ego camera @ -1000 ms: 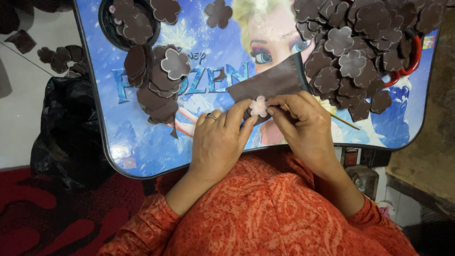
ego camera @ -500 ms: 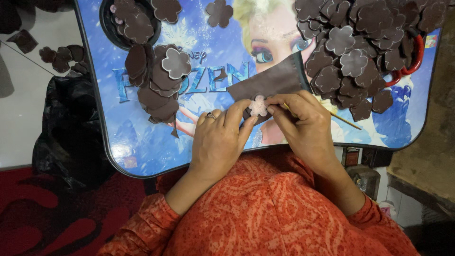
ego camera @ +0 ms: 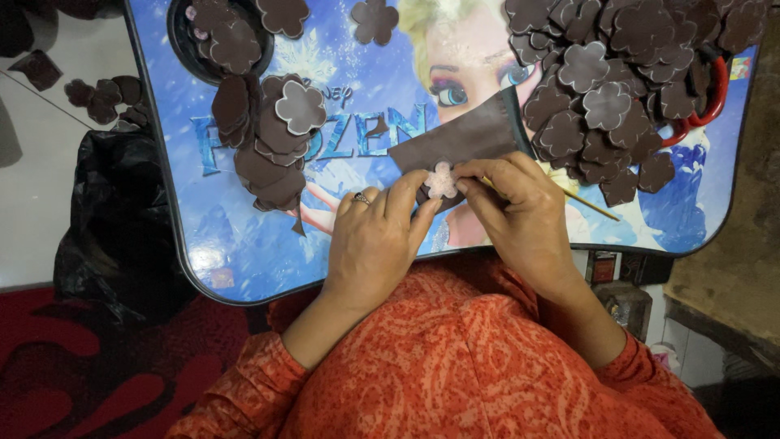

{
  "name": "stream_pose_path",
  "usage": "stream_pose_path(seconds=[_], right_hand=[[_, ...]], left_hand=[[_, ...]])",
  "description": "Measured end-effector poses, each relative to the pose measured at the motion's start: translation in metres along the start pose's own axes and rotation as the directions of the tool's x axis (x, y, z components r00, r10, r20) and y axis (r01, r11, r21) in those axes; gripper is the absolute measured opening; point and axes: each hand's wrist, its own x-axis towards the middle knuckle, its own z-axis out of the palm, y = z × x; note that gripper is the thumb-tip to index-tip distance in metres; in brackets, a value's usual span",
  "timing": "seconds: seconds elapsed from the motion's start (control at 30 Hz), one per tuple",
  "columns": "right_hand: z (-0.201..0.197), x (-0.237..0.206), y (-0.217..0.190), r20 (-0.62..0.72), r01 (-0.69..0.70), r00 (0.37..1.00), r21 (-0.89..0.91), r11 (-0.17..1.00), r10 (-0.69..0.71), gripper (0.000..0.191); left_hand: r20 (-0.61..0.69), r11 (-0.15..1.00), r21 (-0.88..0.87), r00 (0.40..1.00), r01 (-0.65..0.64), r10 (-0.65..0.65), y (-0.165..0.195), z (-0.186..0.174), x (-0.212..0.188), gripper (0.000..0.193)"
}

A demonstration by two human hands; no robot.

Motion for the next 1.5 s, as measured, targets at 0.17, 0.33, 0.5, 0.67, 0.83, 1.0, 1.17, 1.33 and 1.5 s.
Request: stream_pose_path(seconds=[0.17,0.33,0.5,0.67,0.83,1.0,1.17,1.33,1.5], right_hand=[[0.003,-0.003,-0.001,-0.011,0.006,1.000,0.016,1.000,-0.006,0.015],[0.001,-0.013,0.001,-0.005,-0.011,1.000,0.031,0.999,0.011,0.012],[-0.004,-0.027,-0.004,-0.213,0.176,0.966,0.135,0.975,-0.145,0.022],[0.002,-0.035,-0.016,-0.092,0.237,0.970,0.142,0.961,-0.226,0.009],[0.015,-0.038,-0.029,0.004,0.325,0.946,-0.019,0.946,-0.325,0.005],[0.021,-0.044,-0.034,-0.036,0.344,0.938,-0.024,0.939,-0.345,0.004],[0.024,-0.046,-0.033,-0.017,0.373,0.928,-0.022,0.928,-0.373,0.005],[0.025,-0.050,-0.034,-0.008,0.371,0.928,-0.034,0.928,-0.372,0.006],[0.023,-0.055,-0.032,0.007,0.369,0.929,-0.060,0.928,-0.369,0.006]], left_hand=[[-0.020,0.988,0.082,0.991,-0.132,0.134,0.001,-0.003,-0.005,0.039],[0.084,0.930,0.273,0.969,-0.247,0.233,0.002,-0.003,-0.018,0.049],[0.125,0.894,0.358,0.963,-0.269,0.239,0.004,-0.002,-0.035,0.050],[0.123,0.833,0.489,0.966,-0.258,0.228,0.010,0.002,-0.050,0.050],[0.143,0.818,0.511,0.965,-0.264,0.222,0.009,0.004,-0.060,0.050],[0.152,0.815,0.510,0.962,-0.275,0.229,0.006,0.004,-0.065,0.050],[0.164,0.810,0.517,0.961,-0.277,0.224,0.006,0.004,-0.070,0.050],[0.178,0.821,0.496,0.959,-0.282,0.222,0.005,0.006,-0.073,0.048],[0.195,0.828,0.480,0.956,-0.289,0.221,0.005,0.009,-0.075,0.043]])
